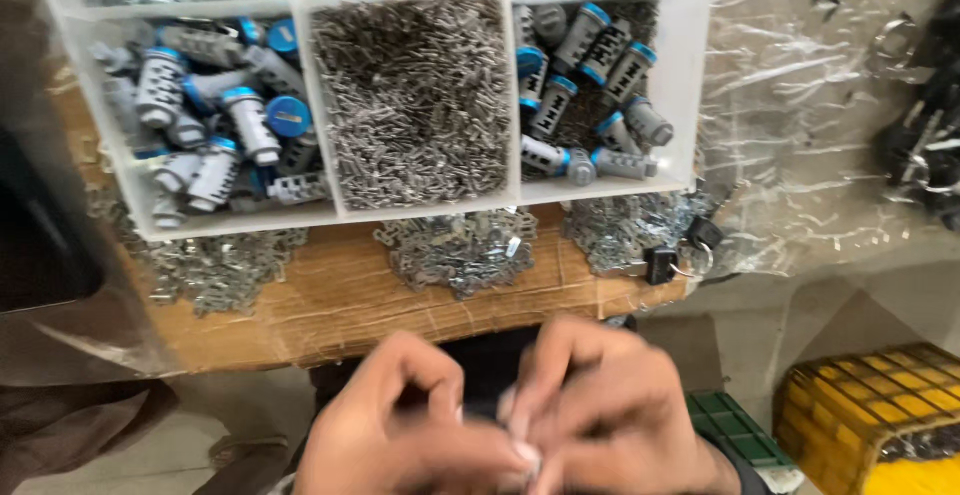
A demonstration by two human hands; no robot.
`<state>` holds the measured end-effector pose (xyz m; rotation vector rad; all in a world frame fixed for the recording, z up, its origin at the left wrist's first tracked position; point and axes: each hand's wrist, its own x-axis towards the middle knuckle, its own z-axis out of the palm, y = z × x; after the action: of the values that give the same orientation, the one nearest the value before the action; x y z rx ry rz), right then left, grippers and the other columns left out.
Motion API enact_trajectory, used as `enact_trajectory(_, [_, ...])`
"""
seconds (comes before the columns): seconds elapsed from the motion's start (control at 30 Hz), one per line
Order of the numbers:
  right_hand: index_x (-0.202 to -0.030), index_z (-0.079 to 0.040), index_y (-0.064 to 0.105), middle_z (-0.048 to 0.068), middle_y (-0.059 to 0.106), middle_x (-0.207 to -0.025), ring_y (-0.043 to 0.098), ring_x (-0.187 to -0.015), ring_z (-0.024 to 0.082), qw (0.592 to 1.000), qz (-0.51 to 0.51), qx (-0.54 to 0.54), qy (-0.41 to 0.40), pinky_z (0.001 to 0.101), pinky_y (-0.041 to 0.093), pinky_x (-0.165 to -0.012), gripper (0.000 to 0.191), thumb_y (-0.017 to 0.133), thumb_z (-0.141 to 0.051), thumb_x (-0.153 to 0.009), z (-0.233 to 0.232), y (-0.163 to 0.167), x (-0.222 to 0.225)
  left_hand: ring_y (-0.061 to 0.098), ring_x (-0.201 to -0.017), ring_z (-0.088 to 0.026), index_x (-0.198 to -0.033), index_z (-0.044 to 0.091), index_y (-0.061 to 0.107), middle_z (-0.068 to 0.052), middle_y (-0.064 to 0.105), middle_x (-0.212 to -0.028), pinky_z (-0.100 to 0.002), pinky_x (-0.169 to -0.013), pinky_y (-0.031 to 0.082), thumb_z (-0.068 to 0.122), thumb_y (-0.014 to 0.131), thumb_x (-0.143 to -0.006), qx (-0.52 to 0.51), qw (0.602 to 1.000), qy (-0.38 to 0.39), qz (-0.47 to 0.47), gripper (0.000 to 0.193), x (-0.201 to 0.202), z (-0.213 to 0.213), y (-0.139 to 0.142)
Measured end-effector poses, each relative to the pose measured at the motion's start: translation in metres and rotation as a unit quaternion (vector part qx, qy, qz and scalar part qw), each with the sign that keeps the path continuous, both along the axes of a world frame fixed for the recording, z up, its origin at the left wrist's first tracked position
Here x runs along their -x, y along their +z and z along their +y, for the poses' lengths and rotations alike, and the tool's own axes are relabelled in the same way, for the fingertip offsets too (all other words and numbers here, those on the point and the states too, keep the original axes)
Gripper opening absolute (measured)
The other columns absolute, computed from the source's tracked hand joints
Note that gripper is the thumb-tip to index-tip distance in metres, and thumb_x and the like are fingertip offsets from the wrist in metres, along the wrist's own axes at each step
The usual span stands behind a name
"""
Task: The person repeatedly picks small metal key fob components from a tray and inserts them into cylindrical key fob bodies. The person handles the components one at a time, rotating the fob body to align and seat the metal piece before moving to the next unit.
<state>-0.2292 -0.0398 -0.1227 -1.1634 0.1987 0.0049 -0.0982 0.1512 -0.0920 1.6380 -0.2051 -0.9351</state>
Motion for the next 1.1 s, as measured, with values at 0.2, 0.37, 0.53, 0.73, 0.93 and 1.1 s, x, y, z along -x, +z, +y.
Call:
enact_trajectory(0.2, [-0.109,0.005,0.076,0.017,0.065,-0.113,0.072,-0.098,0.027,0.992,0.026,-0.099,-0.081,0.0342,0.064,-0.085,0.034,0.092,0.005,-0.079,0.004,-0.001,0.003,0.059,-0.083,-0.015,-0.112,0.021,0.079,0.001,0.062,-0.091,-0.027,-0.076,0.049,0.024,0.091,-0.084,-0.062,0.874,-0.102,-0.470,0.030,-0.007,0.001,-0.001])
enact_trajectory(0.37, [-0.110,0.010,0.074,0.024,0.062,-0.115,0.076,-0.090,0.026,0.984,0.055,-0.124,-0.112,0.0377,0.071,-0.072,0.036,0.089,0.013,-0.078,0.009,0.004,0.007,0.054,-0.092,-0.023,-0.109,0.014,0.081,-0.001,0.066,-0.098,-0.033,-0.072,0.052,0.012,0.088,-0.084,-0.157,0.725,-0.137,-0.657,0.025,-0.024,0.002,-0.005])
enact_trajectory(0.53, [-0.110,0.007,0.071,0.023,0.060,-0.116,0.076,-0.089,0.027,0.978,0.083,-0.155,-0.115,0.0366,0.070,-0.071,0.038,0.087,0.015,-0.077,0.019,0.000,-0.002,0.064,-0.090,-0.021,-0.098,0.014,0.078,0.000,0.071,-0.098,-0.031,-0.076,0.056,0.003,0.087,-0.077,-0.104,0.841,-0.091,-0.523,0.026,-0.019,0.025,-0.006])
enact_trajectory(0.73, [-0.118,0.005,0.071,0.022,0.061,-0.124,0.070,-0.101,0.023,0.983,0.056,-0.145,-0.096,0.0311,0.064,-0.083,0.042,0.087,0.015,-0.081,0.023,0.000,-0.005,0.071,-0.083,-0.016,-0.095,0.011,0.075,0.000,0.072,-0.093,-0.027,-0.075,0.060,0.002,0.088,-0.076,0.145,0.960,-0.027,-0.240,0.025,-0.013,0.004,0.001])
enact_trajectory(0.93, [-0.115,0.010,0.072,0.025,0.063,-0.122,0.073,-0.096,0.024,0.980,0.081,-0.151,-0.099,0.0314,0.067,-0.076,0.036,0.083,0.019,-0.082,0.027,0.002,-0.006,0.067,-0.080,-0.017,-0.094,0.016,0.076,-0.001,0.069,-0.088,-0.027,-0.072,0.058,0.008,0.083,-0.064,0.046,0.939,-0.065,-0.336,0.031,-0.012,-0.002,0.018])
enact_trajectory(1.1, [-0.115,0.010,0.069,0.025,0.061,-0.124,0.071,-0.100,0.021,0.977,0.061,-0.185,-0.093,0.0296,0.065,-0.080,0.038,0.084,0.018,-0.081,0.036,-0.004,-0.010,0.071,-0.082,-0.015,-0.097,0.016,0.075,0.001,0.070,-0.092,-0.027,-0.071,0.062,0.006,0.085,-0.069,0.077,0.958,-0.041,-0.275,0.032,-0.014,0.010,0.017])
